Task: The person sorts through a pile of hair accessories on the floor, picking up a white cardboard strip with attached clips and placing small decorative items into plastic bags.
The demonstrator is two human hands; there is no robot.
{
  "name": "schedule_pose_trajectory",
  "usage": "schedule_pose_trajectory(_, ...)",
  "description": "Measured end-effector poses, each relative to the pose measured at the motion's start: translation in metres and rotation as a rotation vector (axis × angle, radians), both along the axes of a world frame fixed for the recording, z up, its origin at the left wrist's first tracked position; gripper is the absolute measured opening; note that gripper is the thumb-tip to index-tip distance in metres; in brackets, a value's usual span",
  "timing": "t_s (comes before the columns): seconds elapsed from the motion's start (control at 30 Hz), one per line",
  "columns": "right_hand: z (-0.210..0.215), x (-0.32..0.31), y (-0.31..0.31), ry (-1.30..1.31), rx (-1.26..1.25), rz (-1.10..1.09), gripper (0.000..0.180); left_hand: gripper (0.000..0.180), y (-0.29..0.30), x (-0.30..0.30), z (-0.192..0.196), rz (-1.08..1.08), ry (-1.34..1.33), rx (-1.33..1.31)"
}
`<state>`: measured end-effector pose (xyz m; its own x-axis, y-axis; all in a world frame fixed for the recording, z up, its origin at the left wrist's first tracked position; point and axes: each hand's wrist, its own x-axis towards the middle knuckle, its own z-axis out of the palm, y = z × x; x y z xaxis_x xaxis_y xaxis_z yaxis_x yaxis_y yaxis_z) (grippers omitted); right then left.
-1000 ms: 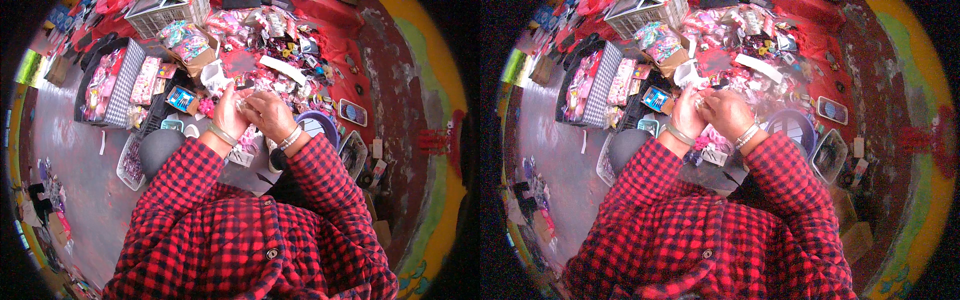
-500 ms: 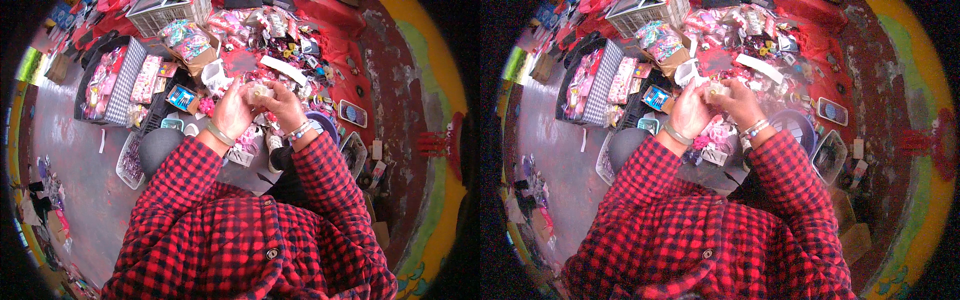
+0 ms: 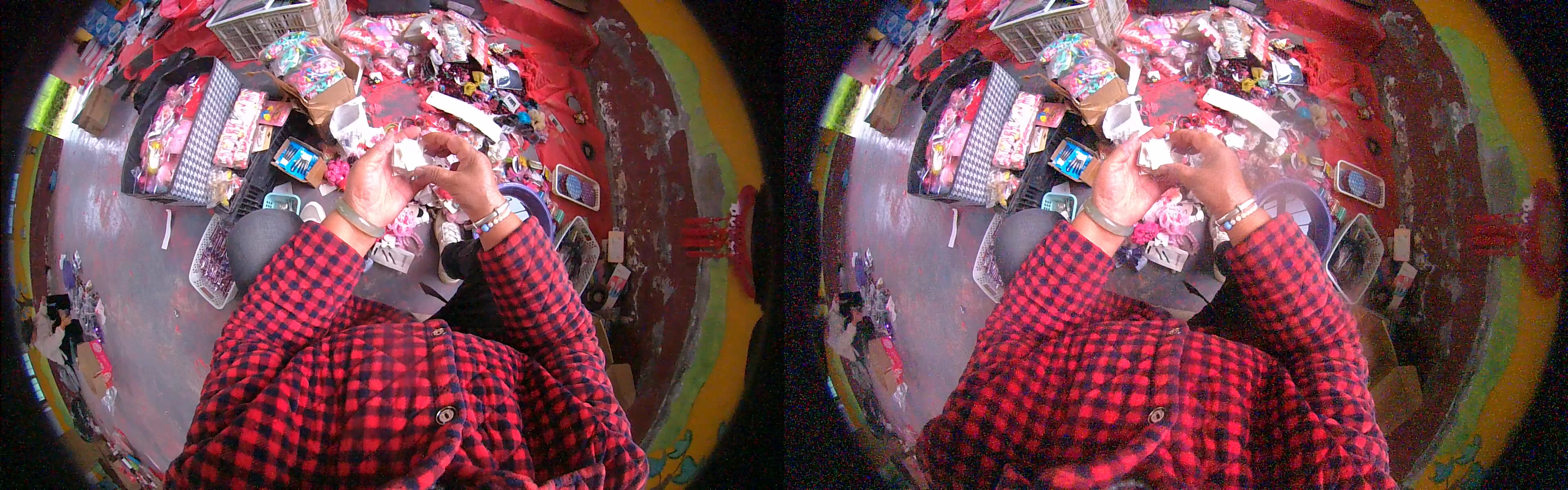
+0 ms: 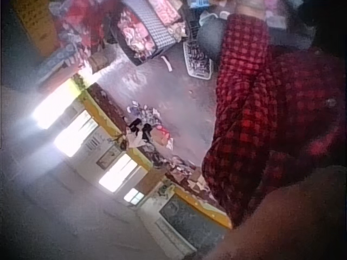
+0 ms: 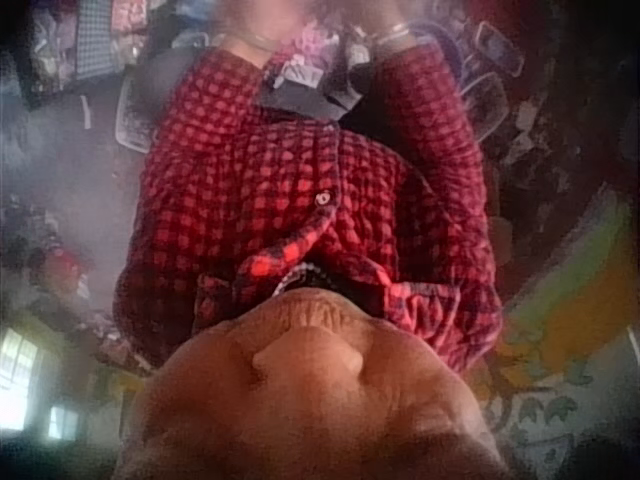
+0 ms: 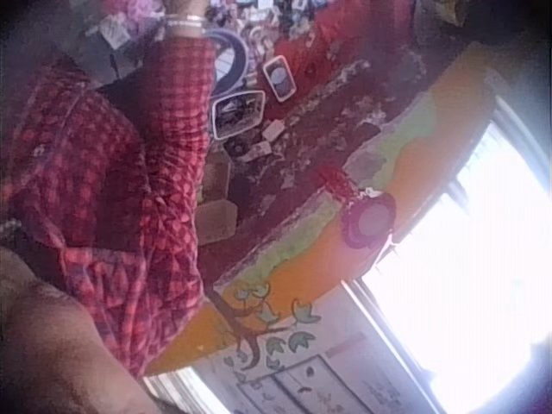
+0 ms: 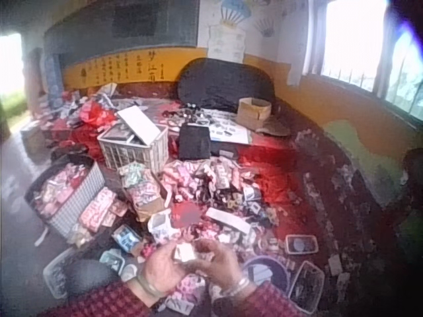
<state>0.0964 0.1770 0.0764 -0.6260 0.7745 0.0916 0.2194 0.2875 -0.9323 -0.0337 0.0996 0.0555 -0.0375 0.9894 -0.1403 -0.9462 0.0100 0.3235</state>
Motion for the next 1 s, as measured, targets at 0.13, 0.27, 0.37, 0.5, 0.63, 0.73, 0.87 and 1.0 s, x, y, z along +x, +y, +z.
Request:
schedule_pose_trajectory(0.13,0.001,-0.001,0.002,-0.052,0.214,-0.047,0.041,0.029,0.0,0.004,0.001,0.057,0.072,0.057)
schedule_pose_trajectory(0.27,-0.004,0.0,0.003,0.012,0.303,-0.099,0.039,0.028,-0.002,0.005,0.007,0.044,0.109,0.027)
schedule_pose_trajectory(0.37,-0.005,0.0,0.003,0.009,0.206,-0.102,0.036,0.029,-0.004,0.003,0.005,0.028,0.162,0.018)
schedule_pose_trajectory(0.5,-0.003,0.0,0.002,0.122,-0.293,-0.025,0.029,0.03,-0.003,0.003,0.0,0.061,0.348,-0.027)
schedule_pose_trajectory(0.63,0.002,-0.001,0.0,0.222,-0.534,-0.058,0.018,0.025,-0.005,0.008,0.009,0.074,0.479,-0.022)
schedule_pose_trajectory(0.73,0.005,-0.002,0.0,0.163,-0.329,-0.131,0.013,0.024,-0.005,0.01,0.005,0.053,0.457,-0.026)
schedule_pose_trajectory(0.87,0.002,0.004,0.0,-0.156,0.114,-0.086,0.02,0.024,-0.003,0.01,-0.004,-0.008,0.327,-0.109)
schedule_pose_trajectory(1.0,0.02,0.034,0.034,-0.023,0.11,-0.164,0.027,0.025,0.001,0.007,-0.001,-0.025,0.313,-0.253)
